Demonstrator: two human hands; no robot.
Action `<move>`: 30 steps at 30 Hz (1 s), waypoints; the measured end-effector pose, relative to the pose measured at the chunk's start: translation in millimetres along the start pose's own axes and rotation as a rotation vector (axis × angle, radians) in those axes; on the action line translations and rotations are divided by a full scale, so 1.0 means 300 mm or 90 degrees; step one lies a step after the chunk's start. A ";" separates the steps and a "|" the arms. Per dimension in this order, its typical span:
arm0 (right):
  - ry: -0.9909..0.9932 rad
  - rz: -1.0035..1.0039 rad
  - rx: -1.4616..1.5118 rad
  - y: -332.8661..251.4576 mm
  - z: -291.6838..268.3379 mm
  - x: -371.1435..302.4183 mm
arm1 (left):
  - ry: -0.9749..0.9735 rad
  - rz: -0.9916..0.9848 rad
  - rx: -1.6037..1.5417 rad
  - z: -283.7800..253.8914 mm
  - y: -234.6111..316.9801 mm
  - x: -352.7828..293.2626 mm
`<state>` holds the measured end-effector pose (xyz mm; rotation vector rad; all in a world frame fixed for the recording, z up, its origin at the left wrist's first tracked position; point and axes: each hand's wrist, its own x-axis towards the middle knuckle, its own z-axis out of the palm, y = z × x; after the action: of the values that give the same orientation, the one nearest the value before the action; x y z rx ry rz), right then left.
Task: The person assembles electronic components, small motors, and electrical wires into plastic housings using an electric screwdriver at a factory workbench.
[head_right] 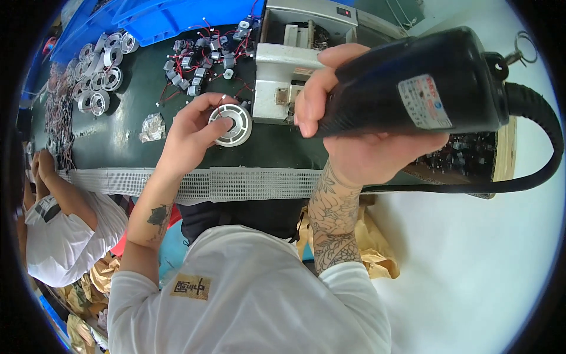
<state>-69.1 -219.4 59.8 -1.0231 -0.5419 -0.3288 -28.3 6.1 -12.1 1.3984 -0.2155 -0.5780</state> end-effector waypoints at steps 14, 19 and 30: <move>-0.141 0.018 -0.017 0.073 0.147 0.109 | 0.003 0.101 0.043 -0.005 -0.057 0.012; -0.197 0.071 -0.047 0.090 0.118 0.117 | 0.025 0.138 0.050 0.002 -0.066 0.011; -0.119 0.072 0.064 0.145 0.154 0.083 | 0.016 0.127 0.018 0.000 -0.080 0.015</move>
<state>-39.4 -158.0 61.8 -0.9883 -0.6594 -0.1044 -30.7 2.4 -36.1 1.3912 -0.3396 -0.3934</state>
